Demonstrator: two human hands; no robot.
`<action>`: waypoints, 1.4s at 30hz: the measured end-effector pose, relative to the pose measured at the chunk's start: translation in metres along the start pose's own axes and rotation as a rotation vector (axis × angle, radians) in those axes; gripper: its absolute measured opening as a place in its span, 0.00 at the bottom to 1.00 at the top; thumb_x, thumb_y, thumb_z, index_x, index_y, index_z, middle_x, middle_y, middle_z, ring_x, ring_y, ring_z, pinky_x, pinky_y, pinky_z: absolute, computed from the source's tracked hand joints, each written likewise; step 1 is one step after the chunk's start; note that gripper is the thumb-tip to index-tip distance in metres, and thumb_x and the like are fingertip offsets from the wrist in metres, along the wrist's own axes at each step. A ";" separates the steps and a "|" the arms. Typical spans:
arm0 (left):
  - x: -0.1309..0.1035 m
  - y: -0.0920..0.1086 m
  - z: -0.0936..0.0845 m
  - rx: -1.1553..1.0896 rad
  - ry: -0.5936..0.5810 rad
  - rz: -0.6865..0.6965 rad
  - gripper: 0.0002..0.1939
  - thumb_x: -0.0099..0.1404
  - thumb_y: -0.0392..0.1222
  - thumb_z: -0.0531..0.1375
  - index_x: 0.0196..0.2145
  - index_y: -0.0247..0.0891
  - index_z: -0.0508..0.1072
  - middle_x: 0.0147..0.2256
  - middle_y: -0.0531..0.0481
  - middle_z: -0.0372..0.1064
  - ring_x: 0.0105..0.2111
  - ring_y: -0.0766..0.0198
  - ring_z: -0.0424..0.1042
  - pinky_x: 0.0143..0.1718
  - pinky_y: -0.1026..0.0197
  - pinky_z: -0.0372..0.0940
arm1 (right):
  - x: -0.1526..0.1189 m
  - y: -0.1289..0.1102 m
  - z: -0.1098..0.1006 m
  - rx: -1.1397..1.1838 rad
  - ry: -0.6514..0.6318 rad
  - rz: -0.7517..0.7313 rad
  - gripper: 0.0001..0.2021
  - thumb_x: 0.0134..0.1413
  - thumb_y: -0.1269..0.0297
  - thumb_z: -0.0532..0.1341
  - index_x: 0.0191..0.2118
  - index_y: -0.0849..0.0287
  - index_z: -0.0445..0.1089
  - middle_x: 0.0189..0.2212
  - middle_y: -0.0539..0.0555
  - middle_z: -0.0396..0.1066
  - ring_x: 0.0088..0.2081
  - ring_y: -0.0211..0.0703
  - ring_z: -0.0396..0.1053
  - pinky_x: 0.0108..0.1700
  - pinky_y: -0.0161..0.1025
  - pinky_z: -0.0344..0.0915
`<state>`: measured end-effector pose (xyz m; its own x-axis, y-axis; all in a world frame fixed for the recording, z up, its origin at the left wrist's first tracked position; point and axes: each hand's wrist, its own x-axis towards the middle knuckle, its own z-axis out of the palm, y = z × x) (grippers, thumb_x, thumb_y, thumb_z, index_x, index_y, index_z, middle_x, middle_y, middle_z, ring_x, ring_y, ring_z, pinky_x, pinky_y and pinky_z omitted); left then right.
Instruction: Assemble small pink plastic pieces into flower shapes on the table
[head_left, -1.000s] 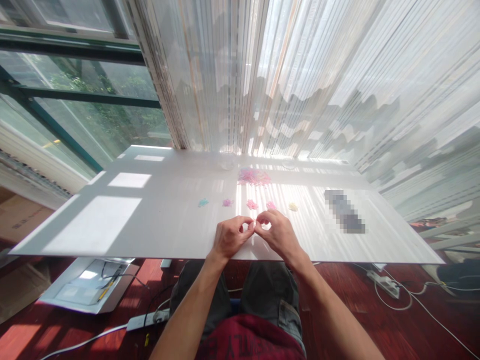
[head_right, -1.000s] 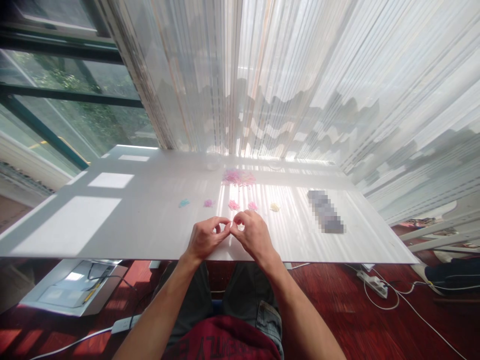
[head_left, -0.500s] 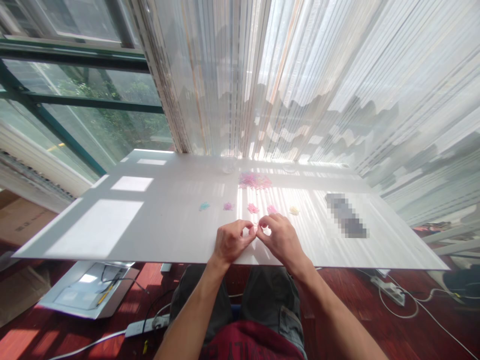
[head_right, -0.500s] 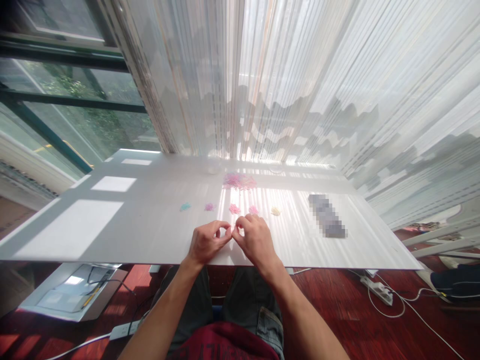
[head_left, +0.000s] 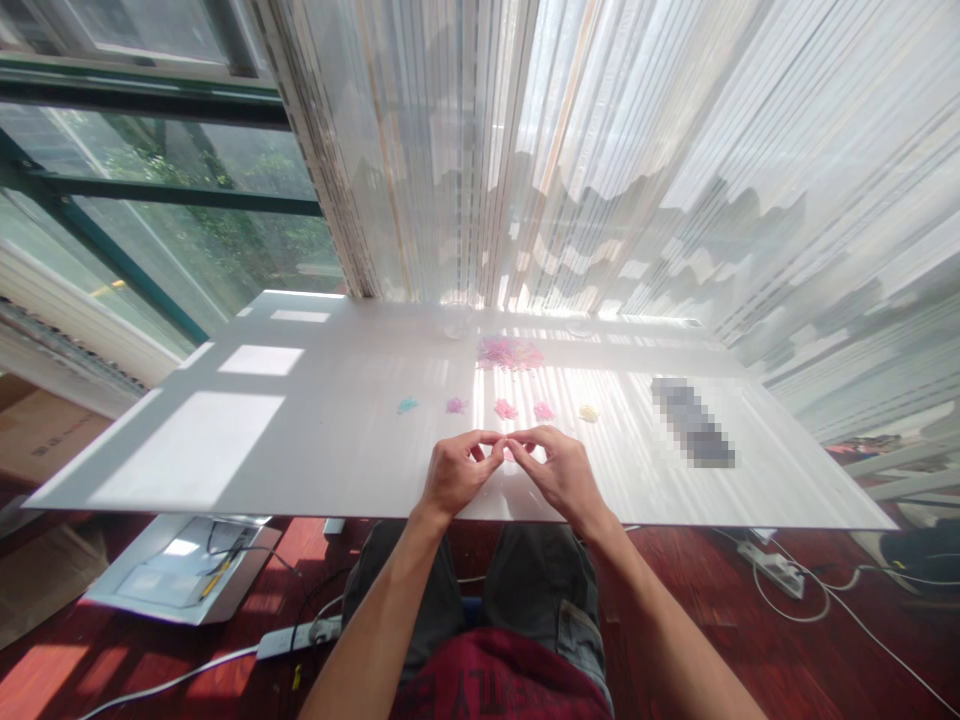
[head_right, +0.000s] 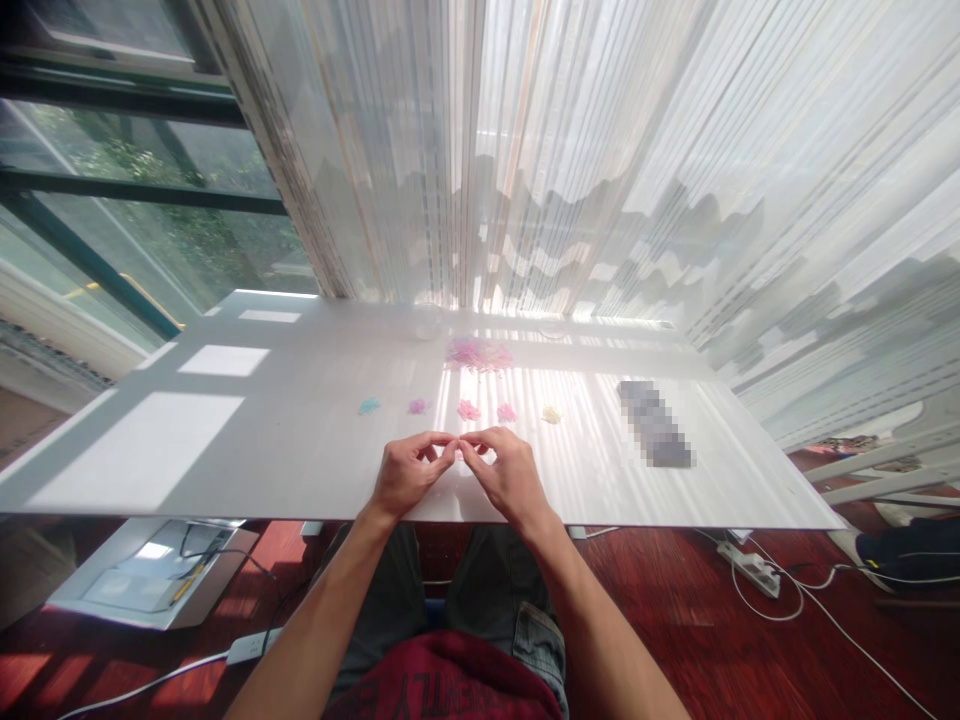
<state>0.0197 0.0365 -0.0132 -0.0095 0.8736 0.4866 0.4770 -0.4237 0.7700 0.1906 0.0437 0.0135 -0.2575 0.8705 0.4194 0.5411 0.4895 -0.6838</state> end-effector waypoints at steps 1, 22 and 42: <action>0.000 0.000 0.000 -0.003 -0.002 0.003 0.06 0.64 0.41 0.63 0.34 0.40 0.81 0.27 0.53 0.80 0.20 0.69 0.70 0.27 0.67 0.68 | 0.001 0.000 0.000 0.010 0.002 0.008 0.07 0.61 0.63 0.62 0.37 0.56 0.78 0.32 0.53 0.79 0.32 0.43 0.74 0.38 0.39 0.71; 0.000 0.000 0.001 0.043 -0.030 0.006 0.04 0.63 0.40 0.63 0.33 0.39 0.78 0.29 0.53 0.79 0.21 0.69 0.70 0.27 0.67 0.66 | 0.003 0.004 0.004 -0.119 0.050 -0.117 0.05 0.59 0.66 0.63 0.32 0.56 0.73 0.29 0.53 0.73 0.33 0.43 0.70 0.38 0.38 0.67; -0.001 -0.001 0.000 -0.007 -0.078 -0.012 0.05 0.63 0.40 0.64 0.34 0.40 0.81 0.27 0.52 0.79 0.20 0.70 0.69 0.25 0.67 0.66 | 0.005 0.001 -0.003 0.095 -0.046 0.059 0.07 0.56 0.61 0.63 0.30 0.57 0.74 0.26 0.49 0.73 0.28 0.39 0.70 0.33 0.35 0.66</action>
<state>0.0194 0.0359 -0.0140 0.0536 0.8946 0.4435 0.4708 -0.4144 0.7789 0.1927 0.0483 0.0168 -0.2646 0.8984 0.3504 0.4784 0.4378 -0.7612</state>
